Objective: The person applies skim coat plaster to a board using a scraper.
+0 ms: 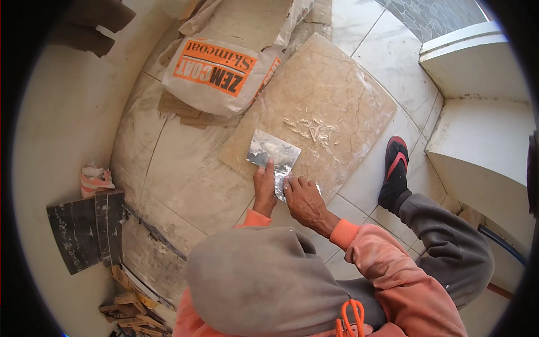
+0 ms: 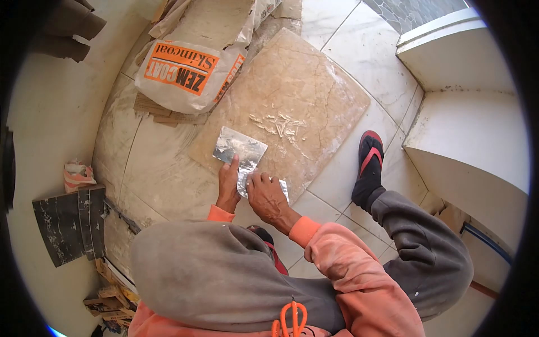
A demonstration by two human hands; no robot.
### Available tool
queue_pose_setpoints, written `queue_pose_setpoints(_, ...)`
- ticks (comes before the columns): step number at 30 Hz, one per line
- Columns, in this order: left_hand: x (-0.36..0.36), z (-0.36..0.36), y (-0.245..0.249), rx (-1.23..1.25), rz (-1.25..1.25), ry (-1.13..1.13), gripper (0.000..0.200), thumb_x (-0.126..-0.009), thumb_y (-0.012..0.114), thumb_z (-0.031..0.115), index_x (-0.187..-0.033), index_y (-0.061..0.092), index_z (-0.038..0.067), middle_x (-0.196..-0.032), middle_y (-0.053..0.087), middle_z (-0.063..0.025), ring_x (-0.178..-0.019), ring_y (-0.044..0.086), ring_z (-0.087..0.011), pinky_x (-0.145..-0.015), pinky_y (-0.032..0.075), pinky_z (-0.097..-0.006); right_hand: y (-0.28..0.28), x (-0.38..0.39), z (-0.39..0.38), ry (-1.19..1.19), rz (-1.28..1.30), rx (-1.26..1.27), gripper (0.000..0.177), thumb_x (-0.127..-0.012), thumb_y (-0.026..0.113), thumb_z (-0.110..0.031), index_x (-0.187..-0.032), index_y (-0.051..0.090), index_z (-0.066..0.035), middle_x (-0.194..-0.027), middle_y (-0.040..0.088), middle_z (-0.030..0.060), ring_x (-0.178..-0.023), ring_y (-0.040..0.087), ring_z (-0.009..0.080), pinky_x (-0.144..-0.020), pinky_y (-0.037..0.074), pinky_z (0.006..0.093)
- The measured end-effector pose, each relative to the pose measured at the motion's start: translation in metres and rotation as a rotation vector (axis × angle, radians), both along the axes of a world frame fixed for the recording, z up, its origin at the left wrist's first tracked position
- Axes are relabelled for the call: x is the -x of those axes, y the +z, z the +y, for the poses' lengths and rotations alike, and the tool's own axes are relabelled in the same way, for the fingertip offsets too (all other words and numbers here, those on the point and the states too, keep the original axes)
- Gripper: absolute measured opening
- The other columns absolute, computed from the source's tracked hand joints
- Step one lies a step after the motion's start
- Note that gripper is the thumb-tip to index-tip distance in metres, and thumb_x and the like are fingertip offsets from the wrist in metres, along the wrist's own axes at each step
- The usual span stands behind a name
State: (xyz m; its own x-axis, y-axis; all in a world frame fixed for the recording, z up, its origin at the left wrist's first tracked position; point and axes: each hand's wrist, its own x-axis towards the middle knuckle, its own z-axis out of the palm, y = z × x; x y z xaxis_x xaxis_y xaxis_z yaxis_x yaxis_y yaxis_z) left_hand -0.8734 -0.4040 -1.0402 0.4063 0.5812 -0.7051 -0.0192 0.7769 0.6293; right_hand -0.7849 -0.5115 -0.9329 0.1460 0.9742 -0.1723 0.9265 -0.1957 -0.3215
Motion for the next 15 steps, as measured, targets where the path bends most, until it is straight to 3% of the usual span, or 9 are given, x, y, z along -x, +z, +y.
queue_pose_setpoints(2,0.001,0.000,0.003,0.074,-0.008,0.017,0.031,-0.103,0.051,0.025,-0.109,0.059,-0.004,-0.095,0.066,-0.0088,-0.076,0.063,-0.0163,-0.068,0.052,-0.0314,-0.001,0.011,0.001,-0.017,-0.101,-0.046,0.033,-0.086,0.055,-0.014,-0.111,0.061,0.005,-0.105,0.057,0.0162,-0.095,0.055,0.0276,-0.075,0.044,0.0407)
queue_pose_setpoints(5,-0.004,-0.005,0.006,0.053,0.045,0.044,0.028,-0.101,0.055,0.026,-0.081,0.056,0.005,-0.072,0.047,0.0046,-0.061,0.041,-0.0064,-0.054,0.037,-0.0270,0.000,0.005,0.001,0.010,-0.126,0.064,0.043,-0.084,0.056,-0.014,-0.121,0.056,0.008,-0.109,0.055,0.0172,-0.097,0.053,0.0281,-0.076,0.043,0.0401)
queue_pose_setpoints(15,-0.002,-0.006,-0.008,0.038,0.090,0.006,0.030,-0.101,0.055,0.025,-0.078,0.054,0.006,-0.069,0.045,0.0047,-0.061,0.039,-0.0067,-0.053,0.034,-0.0283,-0.002,0.003,-0.001,0.045,-0.153,0.038,0.039,-0.083,0.058,-0.014,-0.116,0.059,0.007,-0.106,0.055,0.0158,-0.095,0.052,0.0280,-0.074,0.042,0.0405)
